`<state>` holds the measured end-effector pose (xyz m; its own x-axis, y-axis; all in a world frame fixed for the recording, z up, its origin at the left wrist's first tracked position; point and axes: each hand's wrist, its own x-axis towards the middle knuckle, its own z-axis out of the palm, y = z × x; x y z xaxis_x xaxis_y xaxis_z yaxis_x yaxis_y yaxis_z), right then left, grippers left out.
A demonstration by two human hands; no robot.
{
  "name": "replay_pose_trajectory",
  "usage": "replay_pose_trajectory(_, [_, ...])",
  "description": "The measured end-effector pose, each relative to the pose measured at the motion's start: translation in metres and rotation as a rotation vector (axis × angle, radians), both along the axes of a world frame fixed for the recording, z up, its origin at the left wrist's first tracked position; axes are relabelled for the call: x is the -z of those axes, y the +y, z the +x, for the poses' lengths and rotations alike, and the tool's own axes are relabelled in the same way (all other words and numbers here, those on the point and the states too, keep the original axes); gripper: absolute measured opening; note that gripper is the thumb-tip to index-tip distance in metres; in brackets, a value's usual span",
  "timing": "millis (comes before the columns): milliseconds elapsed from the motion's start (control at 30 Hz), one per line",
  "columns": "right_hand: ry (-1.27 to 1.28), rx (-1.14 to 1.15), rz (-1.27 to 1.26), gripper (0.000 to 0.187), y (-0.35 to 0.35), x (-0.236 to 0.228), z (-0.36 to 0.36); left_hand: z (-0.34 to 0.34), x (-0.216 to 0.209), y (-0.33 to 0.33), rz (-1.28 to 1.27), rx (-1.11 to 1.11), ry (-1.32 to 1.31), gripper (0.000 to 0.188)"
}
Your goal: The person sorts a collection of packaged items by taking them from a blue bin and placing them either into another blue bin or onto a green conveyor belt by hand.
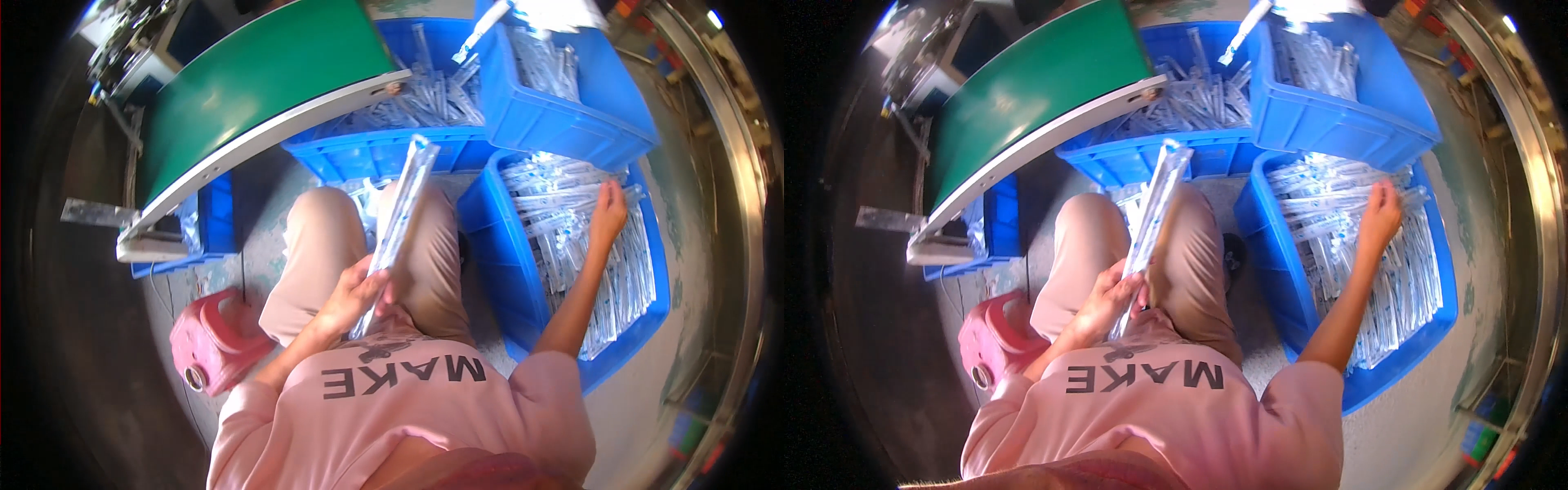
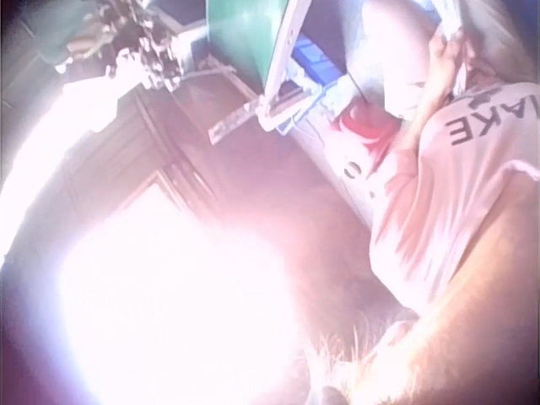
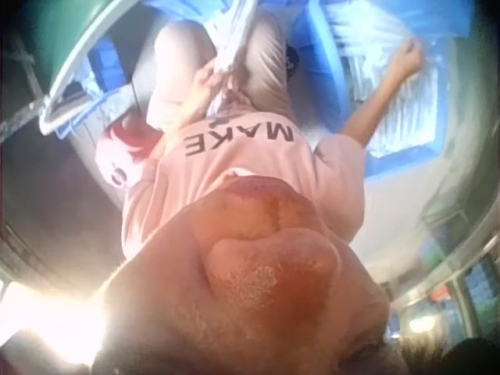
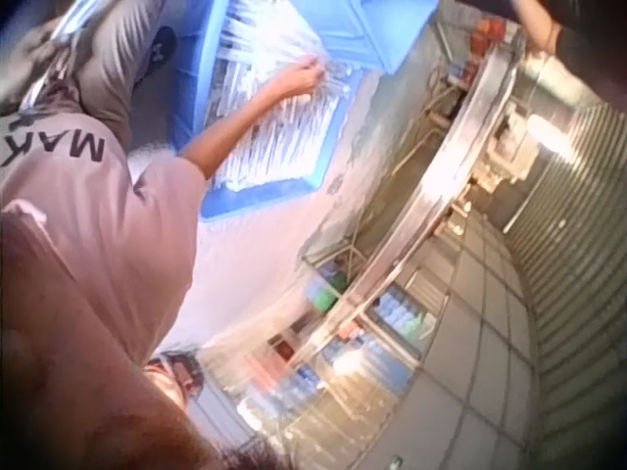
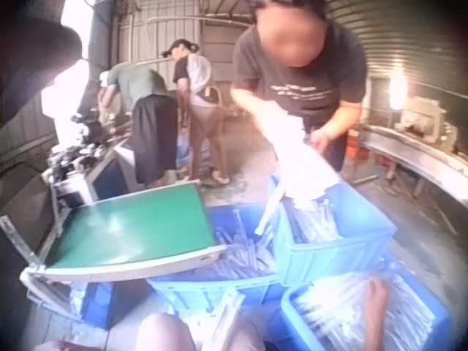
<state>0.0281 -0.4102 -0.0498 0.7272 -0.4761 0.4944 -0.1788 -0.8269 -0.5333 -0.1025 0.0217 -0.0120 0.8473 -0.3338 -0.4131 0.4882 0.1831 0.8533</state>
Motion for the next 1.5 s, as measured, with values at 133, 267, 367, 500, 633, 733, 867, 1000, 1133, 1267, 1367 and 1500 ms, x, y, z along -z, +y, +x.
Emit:
replay_pose_trajectory(133, [0.257,-0.772,1.033,0.022,0.190,-0.045,-0.071,0.024,0.005,-0.018,-0.185,-0.007,0.122,0.027])
replay_pose_trajectory(267, [0.361,-0.887,1.001,0.020,0.243,-0.021,-0.076,0.030,0.000,-0.027,-0.180,0.185,0.122,0.025])
replay_pose_trajectory(367, [0.407,-0.844,1.150,0.018,0.244,-0.029,-0.072,0.019,0.000,-0.019,-0.220,0.244,0.124,0.028])
replay_pose_trajectory(500, [0.526,-0.961,1.186,0.015,0.256,-0.041,-0.075,0.009,0.007,-0.004,-0.261,0.249,0.063,0.030])
replay_pose_trajectory(633, [0.360,-0.942,1.189,0.015,0.266,-0.054,-0.065,0.002,0.001,0.006,-0.248,0.194,0.024,0.038])
replay_pose_trajectory(733, [0.065,-0.739,1.084,0.010,0.239,-0.090,-0.027,0.003,0.024,0.026,-0.066,0.137,-0.258,0.041])
replay_pose_trajectory(867, [0.003,-0.603,0.614,0.010,0.171,-0.159,0.028,0.006,0.020,0.045,-0.082,0.134,-0.216,0.035])
replay_pose_trajectory(1000, [0.221,-0.564,0.530,0.016,0.108,-0.178,0.114,0.002,0.022,0.048,-0.089,0.061,-0.212,0.032])
replay_pose_trajectory(1133, [0.349,-0.522,0.568,0.024,0.084,-0.184,0.189,0.004,0.030,0.043,-0.140,-0.006,-0.161,0.028])
replay_pose_trajectory(1267, [-0.221,0.015,-0.085,0.028,0.057,-0.205,0.201,0.013,0.028,0.041,-0.155,0.010,-0.160,0.026])
replay_pose_trajectory(1367, [-0.405,-0.465,0.328,0.027,0.121,-0.196,0.142,0.008,0.034,0.043,-0.176,-0.052,-0.114,0.025])
replay_pose_trajectory(1500, [-0.285,-0.660,0.547,0.015,0.207,-0.149,0.039,0.008,0.047,0.037,-0.114,0.034,-0.193,0.023])
